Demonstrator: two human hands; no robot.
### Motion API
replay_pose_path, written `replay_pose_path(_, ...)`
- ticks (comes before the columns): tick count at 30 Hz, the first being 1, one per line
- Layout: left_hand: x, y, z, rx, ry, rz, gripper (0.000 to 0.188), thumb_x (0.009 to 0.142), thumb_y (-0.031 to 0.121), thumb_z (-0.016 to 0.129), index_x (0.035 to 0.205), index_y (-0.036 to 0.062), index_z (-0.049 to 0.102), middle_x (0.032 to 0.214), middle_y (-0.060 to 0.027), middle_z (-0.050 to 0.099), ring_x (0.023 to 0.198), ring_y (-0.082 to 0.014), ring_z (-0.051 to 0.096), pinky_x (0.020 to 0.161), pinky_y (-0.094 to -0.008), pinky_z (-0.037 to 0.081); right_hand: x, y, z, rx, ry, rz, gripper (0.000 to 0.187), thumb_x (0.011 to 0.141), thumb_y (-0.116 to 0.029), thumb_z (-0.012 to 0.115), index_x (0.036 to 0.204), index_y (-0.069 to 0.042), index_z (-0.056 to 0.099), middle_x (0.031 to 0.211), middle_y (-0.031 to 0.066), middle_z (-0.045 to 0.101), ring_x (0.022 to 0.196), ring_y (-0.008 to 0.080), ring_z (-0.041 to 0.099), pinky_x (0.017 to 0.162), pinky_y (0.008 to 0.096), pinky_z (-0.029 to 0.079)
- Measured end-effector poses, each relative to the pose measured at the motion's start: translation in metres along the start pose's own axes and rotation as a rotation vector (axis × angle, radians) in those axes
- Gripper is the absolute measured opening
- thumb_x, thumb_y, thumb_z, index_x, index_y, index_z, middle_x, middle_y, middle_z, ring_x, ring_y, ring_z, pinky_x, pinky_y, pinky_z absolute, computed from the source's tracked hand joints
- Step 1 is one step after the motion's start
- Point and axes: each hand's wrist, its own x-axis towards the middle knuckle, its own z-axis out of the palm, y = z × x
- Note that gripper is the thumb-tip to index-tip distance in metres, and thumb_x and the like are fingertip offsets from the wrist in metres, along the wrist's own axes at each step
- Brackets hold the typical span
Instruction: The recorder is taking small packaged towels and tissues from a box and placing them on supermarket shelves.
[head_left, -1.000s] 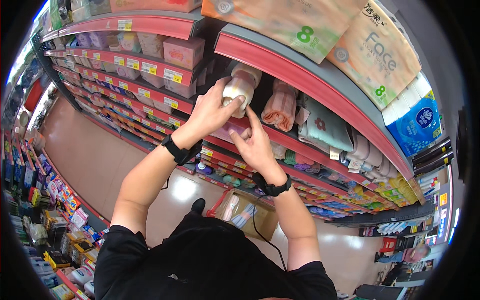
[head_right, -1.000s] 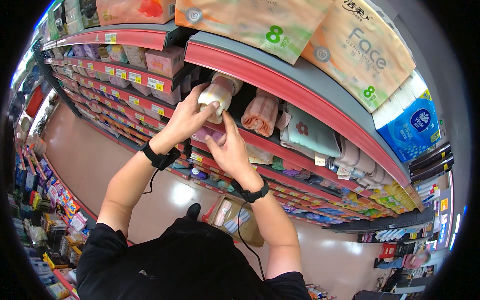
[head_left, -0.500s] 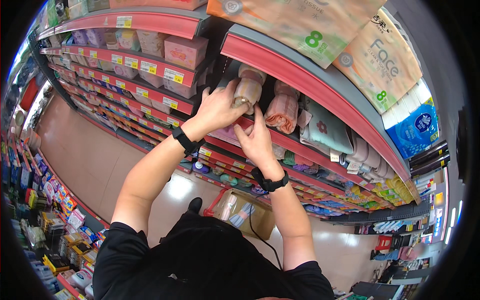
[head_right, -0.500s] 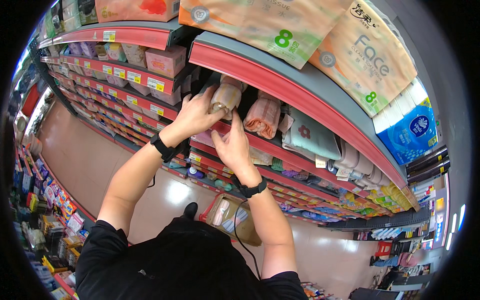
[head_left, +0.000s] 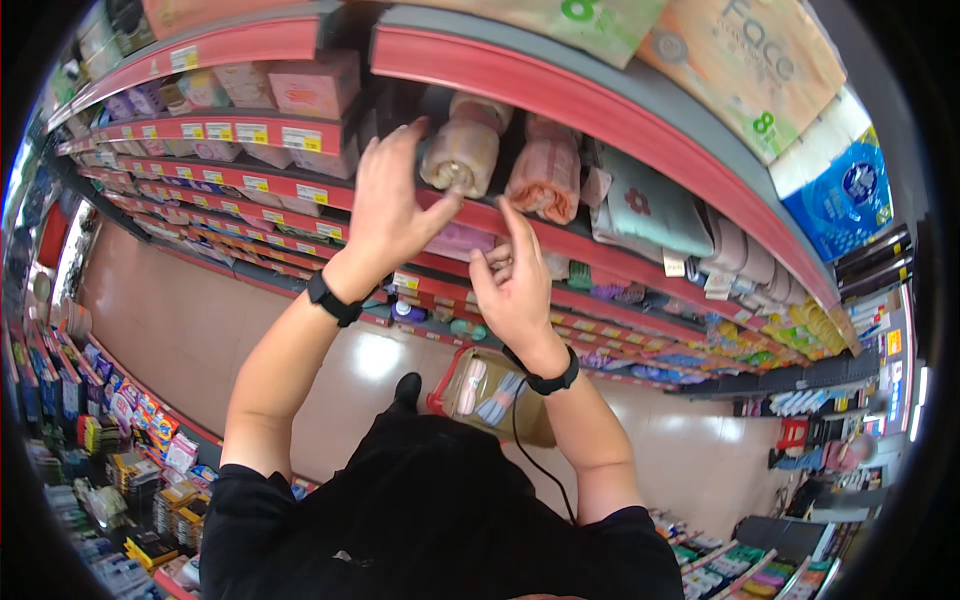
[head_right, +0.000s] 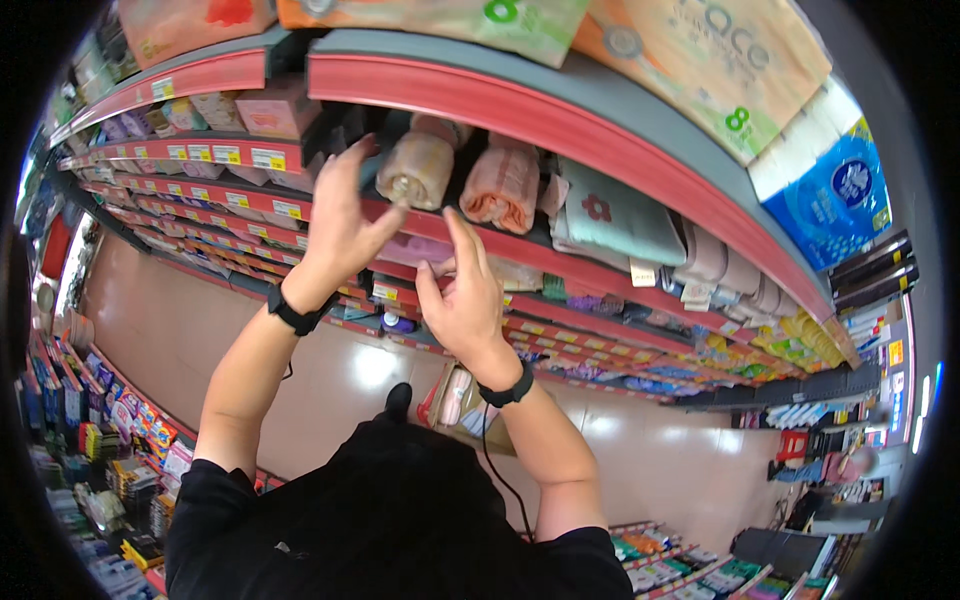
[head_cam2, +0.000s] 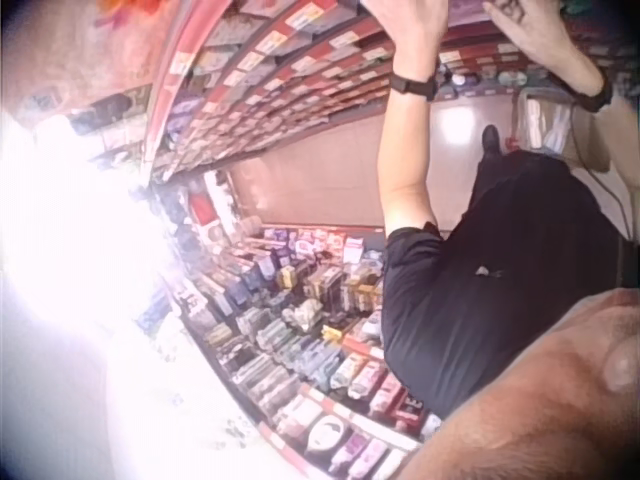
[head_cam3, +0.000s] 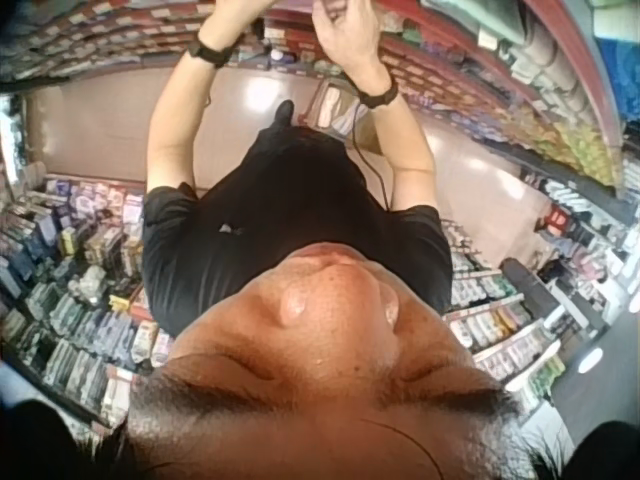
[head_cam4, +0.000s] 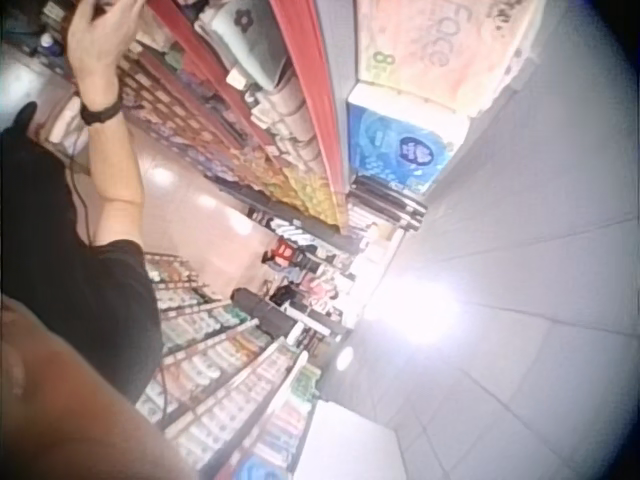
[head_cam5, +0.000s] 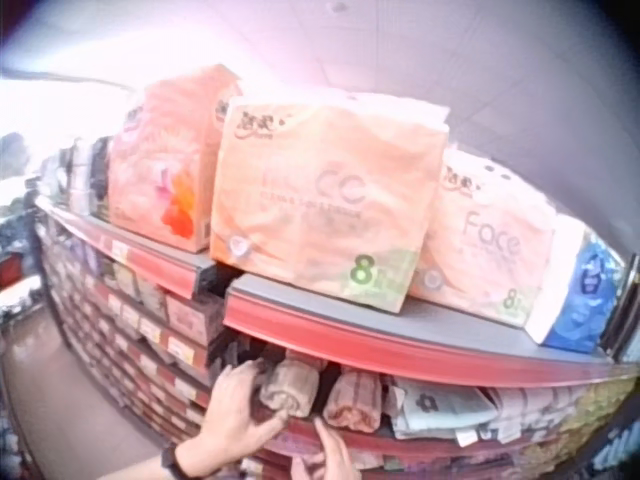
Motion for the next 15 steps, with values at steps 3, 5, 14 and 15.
replay_pose_path(3,-0.039,0.012,-0.013,-0.182,-0.024,0.076,0.044,0.076,0.01,0.07,0.117,0.001,0.058,0.107,-0.0148,0.062,0.099,-0.0325,0.057,0.089,-0.042,0.043,-0.043,0.038,-0.01,0.122,-0.059,0.128,0.032,0.085,-0.006,0.064,0.117,-0.006,0.062,0.092,0.0137,0.07,0.075,0.0164,0.068,0.058,0.0268,0.052)
replay_pose_path(5,-0.084,0.013,-0.008,-0.275,-0.307,0.006,0.034,0.079,0.008,0.067,0.112,0.0015,0.061,0.097,-0.0118,0.065,0.089,-0.0294,0.06,0.083,-0.0396,0.046,-0.082,0.091,-0.013,0.156,-0.186,0.255,0.029,0.087,-0.007,0.062,0.115,-0.005,0.063,0.095,0.0142,0.07,0.081,0.0204,0.07,0.063,0.0285,0.053)
replay_pose_path(14,-0.505,-0.113,-0.014,-0.035,-1.489,-0.987,0.057,0.087,0.038,0.061,0.131,0.0027,0.051,0.117,-0.0259,0.063,0.113,-0.0386,0.059,0.095,-0.0462,0.047,-0.356,0.297,-0.007,-0.216,-0.598,0.923,0.032,0.084,-0.025,0.059,0.107,-0.004,0.068,0.102,0.0202,0.069,0.097,0.0368,0.065,0.085,0.0419,0.051)
replay_pose_path(15,-0.548,-0.124,-0.034,-0.093,-1.402,-1.207,0.052,0.089,0.039,0.059,0.126,0.0022,0.057,0.117,-0.0251,0.063,0.114,-0.0367,0.059,0.096,-0.0447,0.047,-0.38,0.311,-0.007,-0.194,-0.585,0.938,0.032,0.084,-0.025,0.059,0.107,-0.004,0.068,0.102,0.0202,0.069,0.097,0.0368,0.065,0.085,0.0419,0.051)
